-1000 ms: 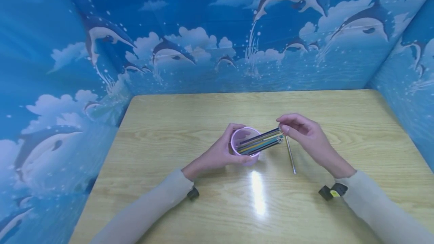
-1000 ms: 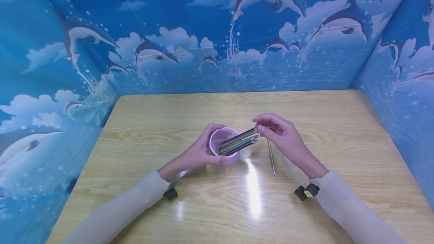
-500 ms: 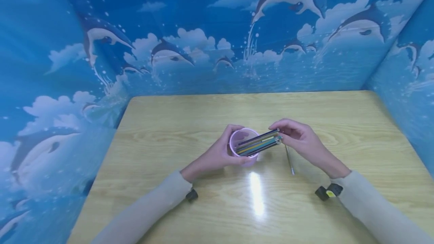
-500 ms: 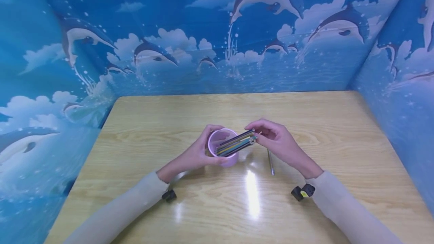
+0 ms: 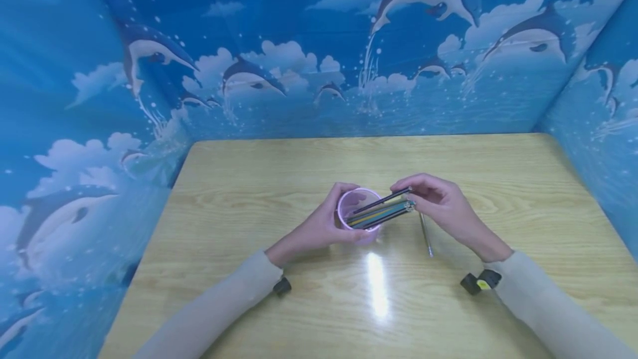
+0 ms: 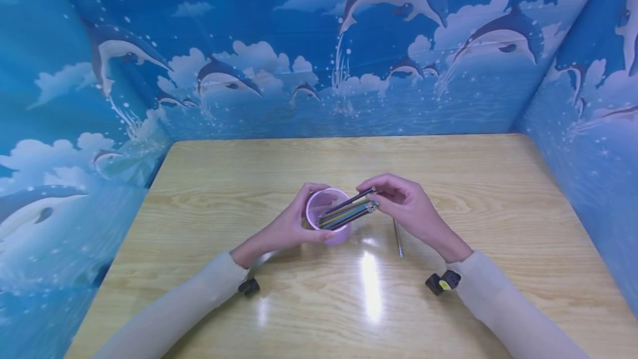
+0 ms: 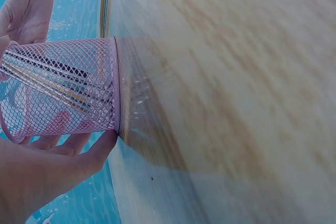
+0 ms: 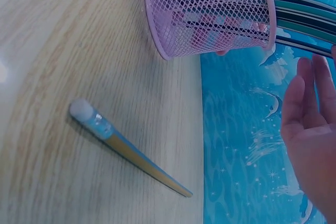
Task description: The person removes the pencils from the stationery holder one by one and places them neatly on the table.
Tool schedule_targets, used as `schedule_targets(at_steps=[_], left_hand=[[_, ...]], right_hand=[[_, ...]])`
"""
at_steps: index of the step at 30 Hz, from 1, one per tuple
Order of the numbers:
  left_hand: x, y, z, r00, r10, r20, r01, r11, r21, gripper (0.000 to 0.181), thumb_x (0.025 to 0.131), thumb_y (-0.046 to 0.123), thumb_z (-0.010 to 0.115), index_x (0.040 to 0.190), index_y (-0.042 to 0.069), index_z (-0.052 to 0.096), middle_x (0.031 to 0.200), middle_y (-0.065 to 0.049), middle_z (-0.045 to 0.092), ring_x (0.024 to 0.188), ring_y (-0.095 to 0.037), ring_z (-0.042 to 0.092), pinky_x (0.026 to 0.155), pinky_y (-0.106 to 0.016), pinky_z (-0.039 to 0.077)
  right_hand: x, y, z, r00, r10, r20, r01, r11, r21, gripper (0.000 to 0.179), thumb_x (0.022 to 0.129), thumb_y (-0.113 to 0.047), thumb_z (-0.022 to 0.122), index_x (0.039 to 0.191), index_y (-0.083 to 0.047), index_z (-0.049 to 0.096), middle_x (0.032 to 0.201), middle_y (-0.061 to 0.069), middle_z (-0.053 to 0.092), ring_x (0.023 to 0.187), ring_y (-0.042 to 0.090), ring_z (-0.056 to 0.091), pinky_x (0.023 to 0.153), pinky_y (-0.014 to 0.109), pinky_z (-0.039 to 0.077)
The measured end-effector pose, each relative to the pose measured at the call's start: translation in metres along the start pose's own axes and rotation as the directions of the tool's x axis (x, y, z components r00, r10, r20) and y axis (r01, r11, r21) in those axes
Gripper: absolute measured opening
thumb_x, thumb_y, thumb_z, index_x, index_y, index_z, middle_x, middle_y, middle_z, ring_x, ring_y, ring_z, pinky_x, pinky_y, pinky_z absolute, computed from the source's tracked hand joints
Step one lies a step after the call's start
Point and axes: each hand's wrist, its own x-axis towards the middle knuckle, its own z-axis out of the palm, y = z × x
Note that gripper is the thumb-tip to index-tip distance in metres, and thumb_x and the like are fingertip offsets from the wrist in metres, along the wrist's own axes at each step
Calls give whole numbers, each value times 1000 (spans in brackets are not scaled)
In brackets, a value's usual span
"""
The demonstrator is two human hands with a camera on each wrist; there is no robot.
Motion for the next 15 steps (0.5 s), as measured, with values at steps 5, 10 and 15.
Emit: schedule_targets(at_steps=[5,10,15], left_hand=[[0,0,0,1000,-2,-1,2,1000,7,91,87,5,92,157,17,36,158,-16,50,144,-39,53,112,-37,53],[0,1,0,1000,6,1,-6,1000,-4,91,86,3,92,157,15,36,158,-17,49,144,-40,54,112,-37,54],[0,1,0,1000,2,-2,-2,1000,0,91,86,3,92,157,16,36,158,-14,50,144,-35,55,112,-37,54]], right_hand=[[1,-1,0,998,-16,-60,17,1000,14,23,107,2,66,129,3,71,127,12,75,111,28,71,90,25,61],[2,-4,-1,992,-31,-119,39,997,61,23,107,2,67,130,3,70,124,12,76,114,24,71,98,26,59],[4,-6,1,978,-64,-196,88,990,113,23,107,4,65,130,8,67,122,15,76,113,24,73,105,31,58]])
